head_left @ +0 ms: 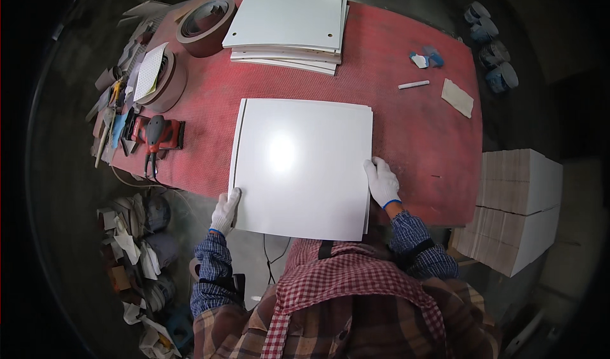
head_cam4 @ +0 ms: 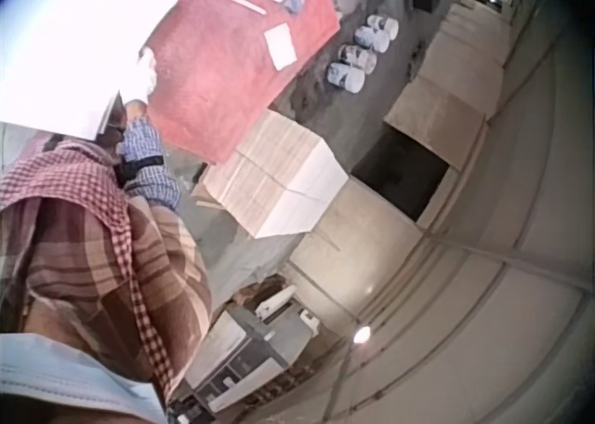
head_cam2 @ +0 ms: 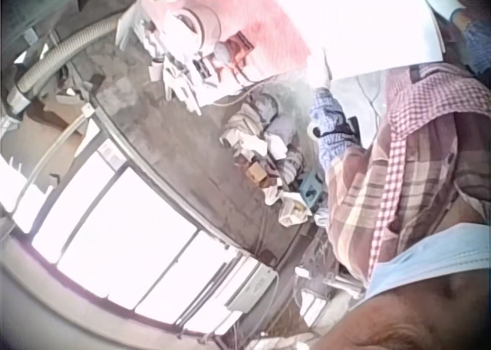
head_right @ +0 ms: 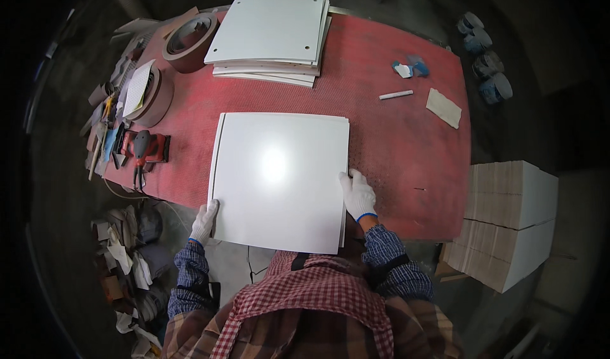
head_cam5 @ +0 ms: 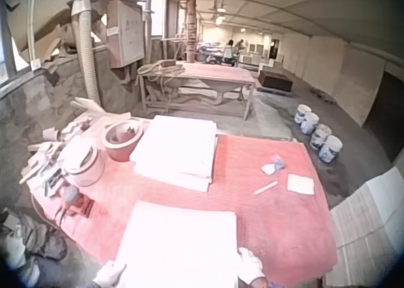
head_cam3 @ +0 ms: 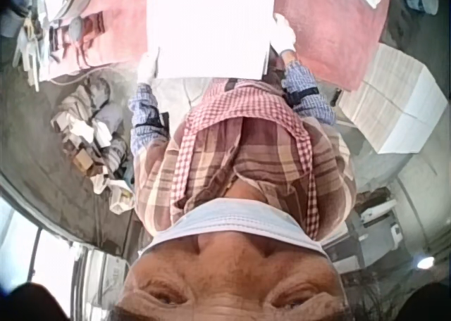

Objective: Cleaning and wiping dust off white furniture panels in a factory setting.

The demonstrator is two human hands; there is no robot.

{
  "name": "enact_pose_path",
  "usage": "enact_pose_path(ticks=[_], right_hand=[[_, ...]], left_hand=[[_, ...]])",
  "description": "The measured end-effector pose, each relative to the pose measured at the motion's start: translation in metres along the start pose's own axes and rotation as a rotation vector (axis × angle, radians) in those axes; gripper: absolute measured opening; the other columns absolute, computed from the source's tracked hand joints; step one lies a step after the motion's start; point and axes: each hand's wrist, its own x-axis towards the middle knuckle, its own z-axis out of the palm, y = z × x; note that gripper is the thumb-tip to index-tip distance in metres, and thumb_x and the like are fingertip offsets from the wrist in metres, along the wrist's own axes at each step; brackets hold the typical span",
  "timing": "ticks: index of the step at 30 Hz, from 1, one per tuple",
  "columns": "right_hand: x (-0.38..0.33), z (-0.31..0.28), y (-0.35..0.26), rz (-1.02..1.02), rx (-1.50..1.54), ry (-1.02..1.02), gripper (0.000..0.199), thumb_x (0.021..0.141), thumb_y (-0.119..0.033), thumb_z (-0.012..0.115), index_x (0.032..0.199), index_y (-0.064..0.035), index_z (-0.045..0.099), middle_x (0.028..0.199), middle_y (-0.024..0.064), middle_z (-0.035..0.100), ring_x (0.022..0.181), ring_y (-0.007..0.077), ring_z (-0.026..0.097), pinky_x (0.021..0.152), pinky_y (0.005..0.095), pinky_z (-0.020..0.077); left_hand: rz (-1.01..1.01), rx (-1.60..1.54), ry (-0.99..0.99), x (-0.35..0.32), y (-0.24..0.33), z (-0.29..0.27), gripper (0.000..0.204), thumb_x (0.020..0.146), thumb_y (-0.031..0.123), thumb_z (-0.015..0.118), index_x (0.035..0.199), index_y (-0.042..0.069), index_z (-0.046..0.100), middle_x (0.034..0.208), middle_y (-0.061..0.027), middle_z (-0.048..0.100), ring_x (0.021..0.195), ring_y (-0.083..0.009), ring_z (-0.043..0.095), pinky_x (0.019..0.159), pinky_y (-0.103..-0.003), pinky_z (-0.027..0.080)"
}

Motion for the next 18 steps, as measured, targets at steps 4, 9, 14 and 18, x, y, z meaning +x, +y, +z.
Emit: enact_pose_path(ticks=[4,9,14,18], right_hand=[[0.011,0.006,-0.005,0.048,-0.129,-0.099,0.072,0.102,-0.061,0.035,0.141,-0.0033,0.05,0.138,0.0261,0.055,0.118,0.0466,0.059,0.102,0.0529,0.0456],[0.018,-0.005,0.023,-0.038,-0.124,-0.049,0.068,0.102,-0.06,0.037,0.135,-0.0026,0.054,0.133,0.0264,0.058,0.116,0.0474,0.06,0.1,0.0537,0.0464],[0.025,-0.021,0.029,-0.102,-0.207,-0.11,0.064,0.101,-0.058,0.041,0.135,-0.0065,0.056,0.128,0.0249,0.06,0.111,0.0467,0.061,0.098,0.0536,0.047],[0.032,-0.031,0.027,-0.207,-0.269,-0.088,0.061,0.098,-0.057,0.048,0.136,-0.0104,0.059,0.123,0.0202,0.062,0.111,0.0442,0.062,0.098,0.0525,0.0469]], left_hand=[[0.079,-0.01,0.029,-0.01,-0.002,0.014,0.074,0.093,0.071,0.054,0.119,0.003,0.056,0.089,-0.0126,0.065,0.086,-0.0233,0.065,0.075,-0.032,0.05],[0.106,-0.222,-0.039,-0.065,-0.034,0.058,0.066,0.101,0.064,0.046,0.12,0.002,0.058,0.081,-0.0082,0.061,0.071,-0.0183,0.06,0.066,-0.032,0.048],[-0.047,-0.239,0.148,-0.118,-0.014,0.085,0.067,0.103,0.062,0.043,0.114,0.0,0.065,0.085,-0.0103,0.064,0.081,-0.0205,0.06,0.078,-0.035,0.048],[-0.069,-0.205,0.208,-0.115,-0.014,0.092,0.064,0.103,0.059,0.044,0.11,-0.001,0.068,0.087,-0.0095,0.066,0.082,-0.0195,0.059,0.08,-0.036,0.048]])
